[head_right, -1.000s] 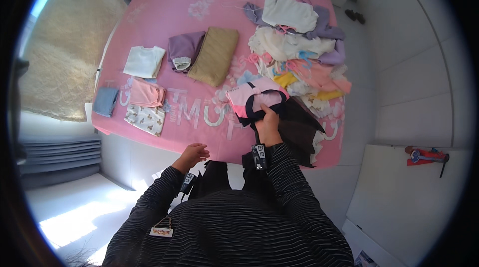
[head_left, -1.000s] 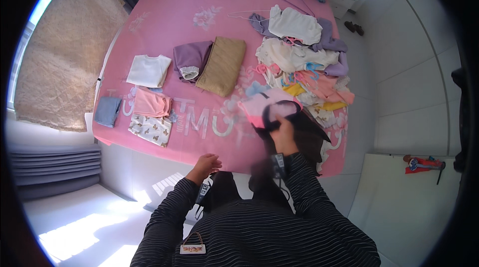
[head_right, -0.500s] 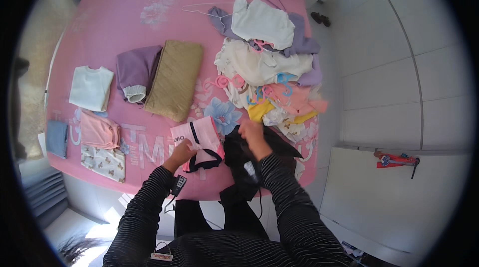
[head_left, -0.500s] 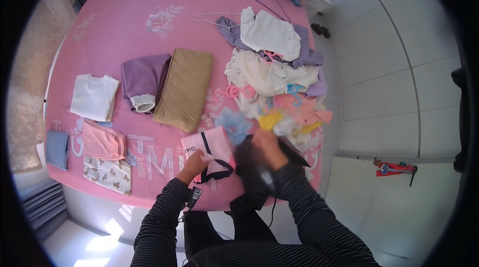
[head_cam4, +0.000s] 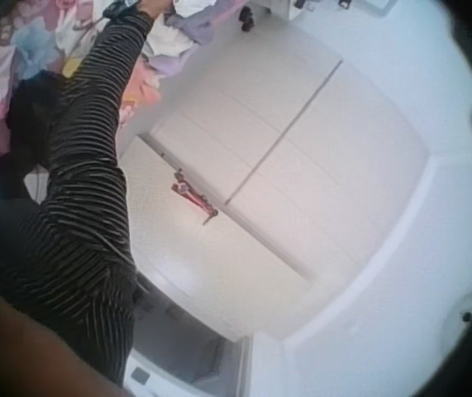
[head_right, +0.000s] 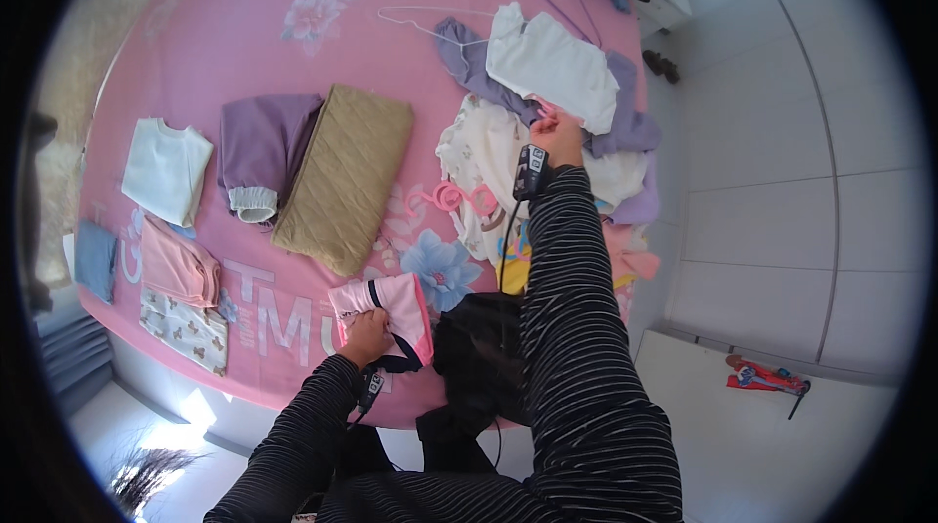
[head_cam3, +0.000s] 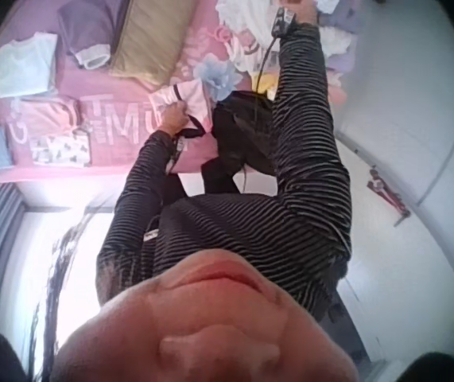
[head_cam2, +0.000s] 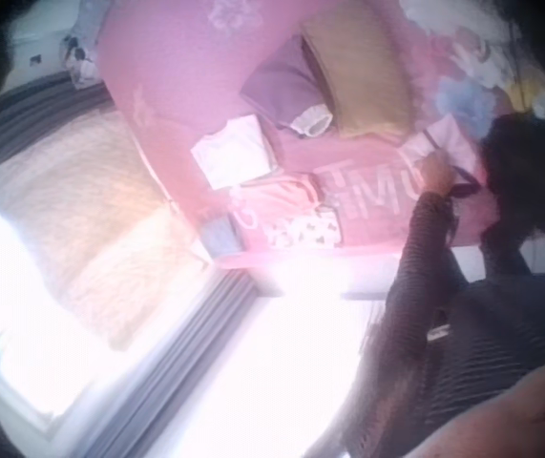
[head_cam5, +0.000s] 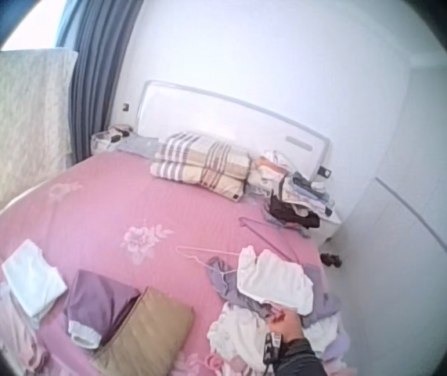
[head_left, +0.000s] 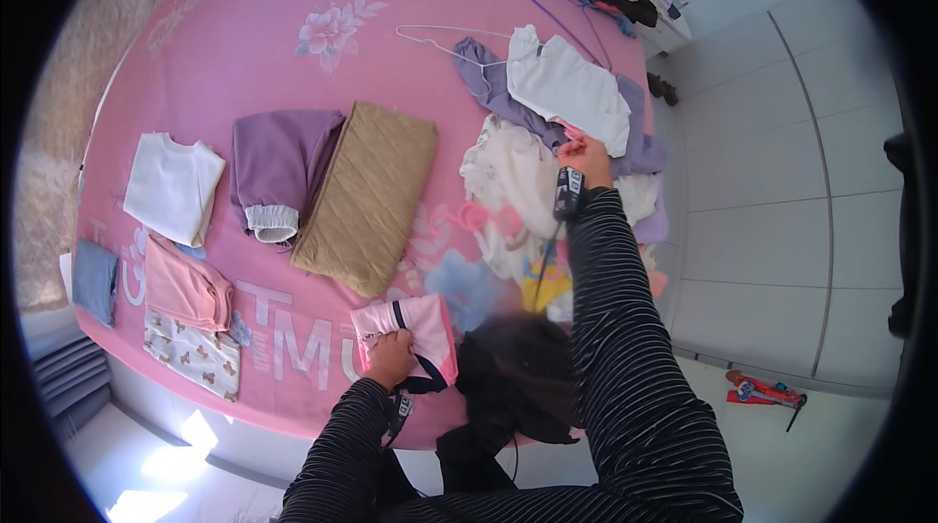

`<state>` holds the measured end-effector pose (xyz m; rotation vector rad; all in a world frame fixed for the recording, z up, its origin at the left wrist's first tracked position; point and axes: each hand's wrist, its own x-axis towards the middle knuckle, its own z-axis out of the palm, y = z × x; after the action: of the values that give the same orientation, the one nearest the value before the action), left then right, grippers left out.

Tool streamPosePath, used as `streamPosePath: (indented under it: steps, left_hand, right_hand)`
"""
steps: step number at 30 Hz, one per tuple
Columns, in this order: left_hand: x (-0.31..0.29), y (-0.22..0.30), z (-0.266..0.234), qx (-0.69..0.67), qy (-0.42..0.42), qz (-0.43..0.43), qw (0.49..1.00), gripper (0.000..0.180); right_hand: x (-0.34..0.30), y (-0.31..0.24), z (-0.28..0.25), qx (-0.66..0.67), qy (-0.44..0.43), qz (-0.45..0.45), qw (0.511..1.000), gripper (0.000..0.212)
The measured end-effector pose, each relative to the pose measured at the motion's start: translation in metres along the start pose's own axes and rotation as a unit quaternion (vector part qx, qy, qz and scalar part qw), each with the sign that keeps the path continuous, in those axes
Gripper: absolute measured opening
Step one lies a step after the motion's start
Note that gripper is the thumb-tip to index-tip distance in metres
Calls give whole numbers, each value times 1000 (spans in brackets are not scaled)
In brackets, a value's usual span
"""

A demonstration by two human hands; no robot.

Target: The person folds several pieces of children's clothing on a bed. They handle a black garment, a pink and white jacket with a cat graphic, and a white long-sleeve shirt with a dinosaur graphic, smoothing and folding each item by hand.

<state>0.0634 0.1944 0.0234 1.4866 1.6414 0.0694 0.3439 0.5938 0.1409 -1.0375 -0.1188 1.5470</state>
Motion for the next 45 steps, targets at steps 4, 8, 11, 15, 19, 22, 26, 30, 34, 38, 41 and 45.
streamPosePath:
  steps: [4,8,11,15,19,22,26,30,34,38,41,45]
  left_hand:
    - [6,-8,9,-6,46,18,999,31]
    - [13,-19,-8,-53,-106,87,989,42]
    - [-15,-1,-53,8,-125,124,984,55]
    - [-94,76,-153,-128,113,230,958,86]
    - [-176,158,-248,-125,343,412,835,86]
    - [-226,197,-287,-219,303,461,804,69]
    - [-281,195,-313,-451,8,310,837,30]
    - [-315,174,-317,-556,-71,302,771,19]
    - [-355,143,-306,-565,-55,274,776,20]
    - [-399,105,-292,-547,0,224,806,24]
    - [-424,75,-284,-540,-6,181,822,26]
    - [-447,57,-295,-277,26,274,921,35]
  right_hand:
    - [-58,-79,39,-117,-16,-120,986,10]
    - [-176,-149,89,-74,-67,-197,975,6]
    - [-281,-175,129,-36,-115,-225,967,20]
    - [-413,-166,172,-33,-228,-236,944,33]
    - [-526,-133,194,-52,-340,-210,915,36]
    - [-593,-109,195,-101,-402,-183,891,41]
    - [-643,-91,184,-232,-367,-244,867,38]
    - [-663,-83,154,-403,-255,-289,830,27]
    - [-657,-60,116,-576,-192,-307,733,14]
    - [-643,-10,81,-626,-217,-539,520,10]
    - [-639,24,68,-480,-381,-472,634,10]
    - [-654,64,66,-374,-432,-181,801,12]
